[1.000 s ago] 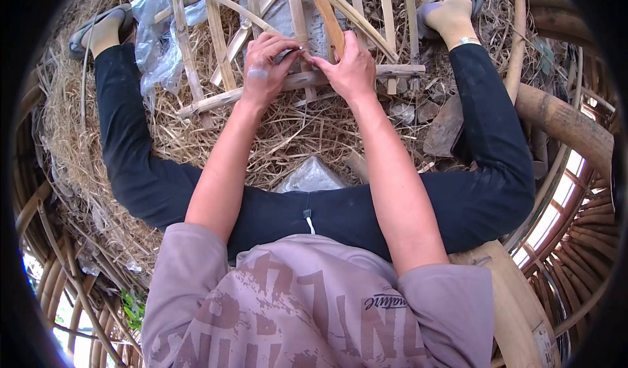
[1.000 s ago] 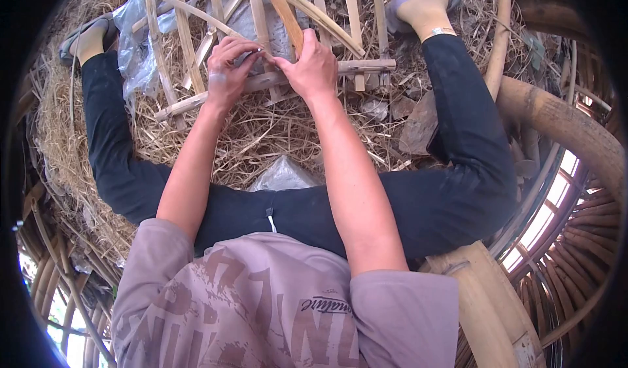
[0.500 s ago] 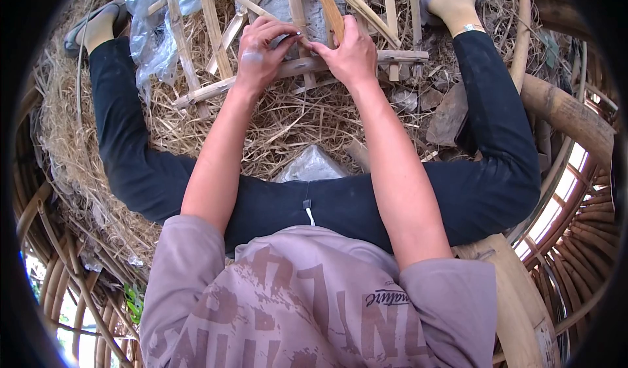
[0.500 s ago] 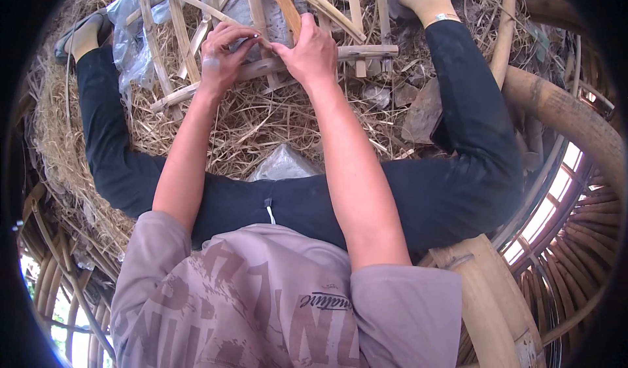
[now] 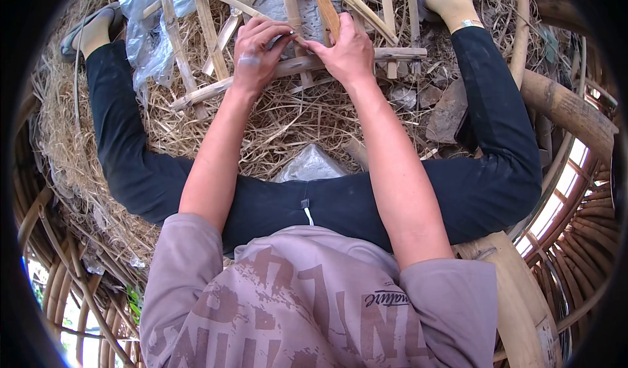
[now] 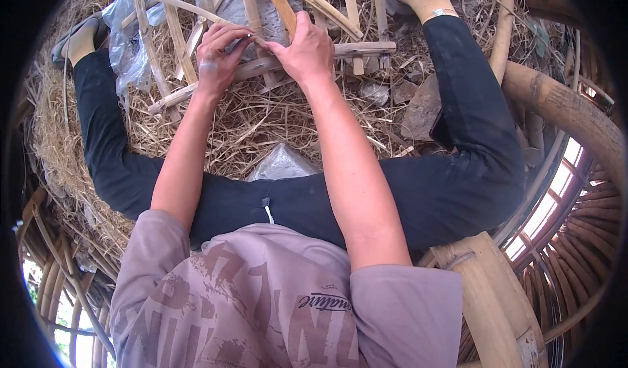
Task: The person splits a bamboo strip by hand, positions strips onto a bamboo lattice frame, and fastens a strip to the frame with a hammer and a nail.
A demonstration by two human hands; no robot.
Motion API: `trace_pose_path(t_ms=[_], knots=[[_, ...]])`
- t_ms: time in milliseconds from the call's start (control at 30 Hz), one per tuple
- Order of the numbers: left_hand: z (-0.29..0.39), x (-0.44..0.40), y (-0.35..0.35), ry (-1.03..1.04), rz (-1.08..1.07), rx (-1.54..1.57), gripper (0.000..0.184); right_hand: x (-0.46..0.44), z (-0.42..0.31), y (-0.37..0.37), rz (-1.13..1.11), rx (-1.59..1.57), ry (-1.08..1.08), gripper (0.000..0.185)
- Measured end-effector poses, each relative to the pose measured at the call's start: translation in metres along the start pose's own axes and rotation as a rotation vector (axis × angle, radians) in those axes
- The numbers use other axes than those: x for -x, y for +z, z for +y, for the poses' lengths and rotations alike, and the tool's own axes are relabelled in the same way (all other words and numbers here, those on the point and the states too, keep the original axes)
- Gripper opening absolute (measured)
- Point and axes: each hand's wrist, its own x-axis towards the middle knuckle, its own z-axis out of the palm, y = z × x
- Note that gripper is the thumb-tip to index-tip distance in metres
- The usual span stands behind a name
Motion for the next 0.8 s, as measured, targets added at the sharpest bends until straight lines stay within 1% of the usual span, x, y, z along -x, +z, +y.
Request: trace_pose_path(t_ms=[267,367,533,600,700,800], knots=[[0.0015,0.0007,-0.0011,0.051,-0.024,-0.045,0.012,-0.0011,-0.0018,-0.0017,-0.033,-0.016,0.041,0.066],[-0.0031,0.0023,0.0028,0.058,0.012,0.043,0.011,-0.0008,-0.0034,-0.0006,-0.024,-0.01,0.057,0.067],[-0.0011,0.0011,-0.0023,0.046,-0.041,0.031,0.014,0.0012,0.0001,0.0019,-0.039,-0.006,0.043,0.068],[0.0004,0.0011,-0.0031,0.043,-0.047,0.051,0.015,0.0039,-0.0001,0.0047,-0.009,-0.002,0.023,0.068],[-0.0019,-0.0001,0.0005,0.054,-0.015,0.135,0.013,0.0043,0.0003,0.0054,-0.002,0.014,0.021,0.067],[-0.0024,0.0006,0.0012,0.047,-0.004,0.145,0.013,0.0046,-0.001,0.0046,-0.015,0.019,0.037,0.067]])
